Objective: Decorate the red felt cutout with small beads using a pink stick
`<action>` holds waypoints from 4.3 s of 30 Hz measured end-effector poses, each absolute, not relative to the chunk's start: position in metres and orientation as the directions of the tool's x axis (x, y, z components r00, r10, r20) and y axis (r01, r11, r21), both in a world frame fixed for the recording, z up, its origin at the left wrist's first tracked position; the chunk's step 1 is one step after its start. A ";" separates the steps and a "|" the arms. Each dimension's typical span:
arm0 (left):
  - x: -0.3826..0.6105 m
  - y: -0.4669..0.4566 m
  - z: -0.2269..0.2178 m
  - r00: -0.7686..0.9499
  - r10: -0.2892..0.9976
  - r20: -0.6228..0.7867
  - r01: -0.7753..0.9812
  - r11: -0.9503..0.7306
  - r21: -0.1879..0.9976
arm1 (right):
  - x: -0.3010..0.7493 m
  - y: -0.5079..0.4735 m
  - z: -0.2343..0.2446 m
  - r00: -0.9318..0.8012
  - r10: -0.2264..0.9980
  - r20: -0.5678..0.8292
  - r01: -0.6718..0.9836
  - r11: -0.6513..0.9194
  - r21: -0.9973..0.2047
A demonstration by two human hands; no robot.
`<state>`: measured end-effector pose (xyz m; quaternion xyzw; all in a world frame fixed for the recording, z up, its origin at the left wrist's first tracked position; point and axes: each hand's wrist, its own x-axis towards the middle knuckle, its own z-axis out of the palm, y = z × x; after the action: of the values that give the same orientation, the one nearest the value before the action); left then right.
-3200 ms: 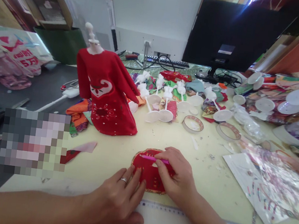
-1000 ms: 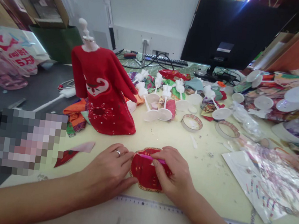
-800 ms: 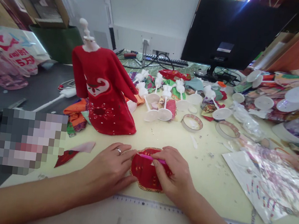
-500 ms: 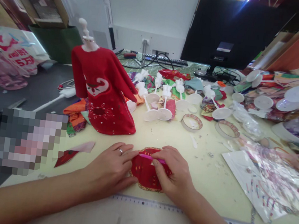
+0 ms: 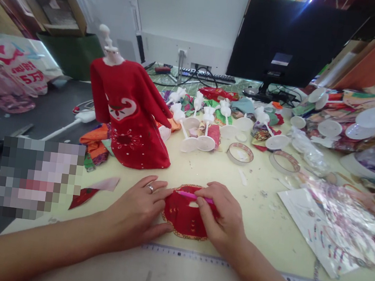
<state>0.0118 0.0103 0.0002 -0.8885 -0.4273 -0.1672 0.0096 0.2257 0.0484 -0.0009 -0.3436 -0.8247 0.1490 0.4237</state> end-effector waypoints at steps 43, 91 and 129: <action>0.027 -0.019 -0.008 0.815 0.412 0.408 0.519 -0.832 -0.195 | 0.186 0.052 -0.008 -0.715 0.481 0.507 0.325 0.871 -0.368; 0.032 -0.022 -0.017 0.698 0.583 0.415 0.684 -0.715 -0.147 | 0.233 0.027 -0.001 -0.697 0.516 0.498 0.358 0.852 -0.381; 0.031 -0.018 -0.016 0.693 0.567 0.445 0.670 -0.734 -0.109 | 0.231 0.026 -0.003 -0.723 0.471 0.505 0.355 0.881 -0.313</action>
<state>0.0309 -0.0182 -0.0158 -0.9104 -0.3397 -0.1950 0.1329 0.2310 0.0264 -0.0026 -0.2237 -0.9231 0.0975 0.2974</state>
